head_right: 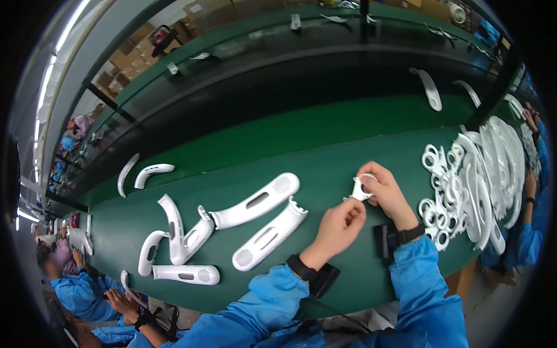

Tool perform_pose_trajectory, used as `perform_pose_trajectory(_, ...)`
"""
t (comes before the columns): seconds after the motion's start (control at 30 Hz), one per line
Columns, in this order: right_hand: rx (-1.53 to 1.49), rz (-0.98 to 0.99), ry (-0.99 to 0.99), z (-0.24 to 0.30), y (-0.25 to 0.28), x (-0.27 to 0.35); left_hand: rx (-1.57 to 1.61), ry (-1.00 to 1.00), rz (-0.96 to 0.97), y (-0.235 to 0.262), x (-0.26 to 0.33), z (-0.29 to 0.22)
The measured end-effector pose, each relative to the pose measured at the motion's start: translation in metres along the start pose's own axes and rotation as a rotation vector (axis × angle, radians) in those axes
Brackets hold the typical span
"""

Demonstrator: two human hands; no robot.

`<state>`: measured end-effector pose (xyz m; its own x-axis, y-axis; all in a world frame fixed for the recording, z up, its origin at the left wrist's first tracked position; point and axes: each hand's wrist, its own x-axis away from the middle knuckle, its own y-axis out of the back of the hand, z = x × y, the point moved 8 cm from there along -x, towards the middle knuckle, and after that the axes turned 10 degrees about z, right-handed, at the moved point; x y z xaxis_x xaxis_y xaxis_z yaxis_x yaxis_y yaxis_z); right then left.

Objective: Assembling and inspecting white plastic components at a factory assembly line.

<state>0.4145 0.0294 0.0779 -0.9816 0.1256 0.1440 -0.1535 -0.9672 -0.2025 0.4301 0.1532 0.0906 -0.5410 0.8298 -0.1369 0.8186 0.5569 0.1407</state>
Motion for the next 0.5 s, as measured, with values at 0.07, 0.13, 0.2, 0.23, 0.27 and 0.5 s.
perform_pose_trajectory(0.07,0.018,0.000,0.003,0.005,0.000,0.005,0.007,0.022,0.036,-0.003,0.000,-0.004)
perform_pose_trajectory(0.13,0.046,-0.037,0.003,0.010,0.006,0.012,0.014,-0.016,0.048,-0.010,-0.002,-0.010)
perform_pose_trajectory(0.2,0.071,-0.079,0.004,0.010,0.010,0.017,0.054,-0.002,0.058,-0.014,-0.003,-0.003)
perform_pose_trajectory(0.23,0.085,-0.119,0.004,0.011,0.012,0.016,0.074,0.023,0.081,-0.016,-0.004,0.000)
perform_pose_trajectory(0.27,0.060,-0.108,0.006,0.006,0.018,0.015,0.126,0.038,0.108,-0.020,-0.005,0.003)
perform_pose_trajectory(0.5,-0.013,0.001,-0.004,-0.003,-0.001,0.011,0.053,0.103,0.088,-0.006,0.005,0.008)
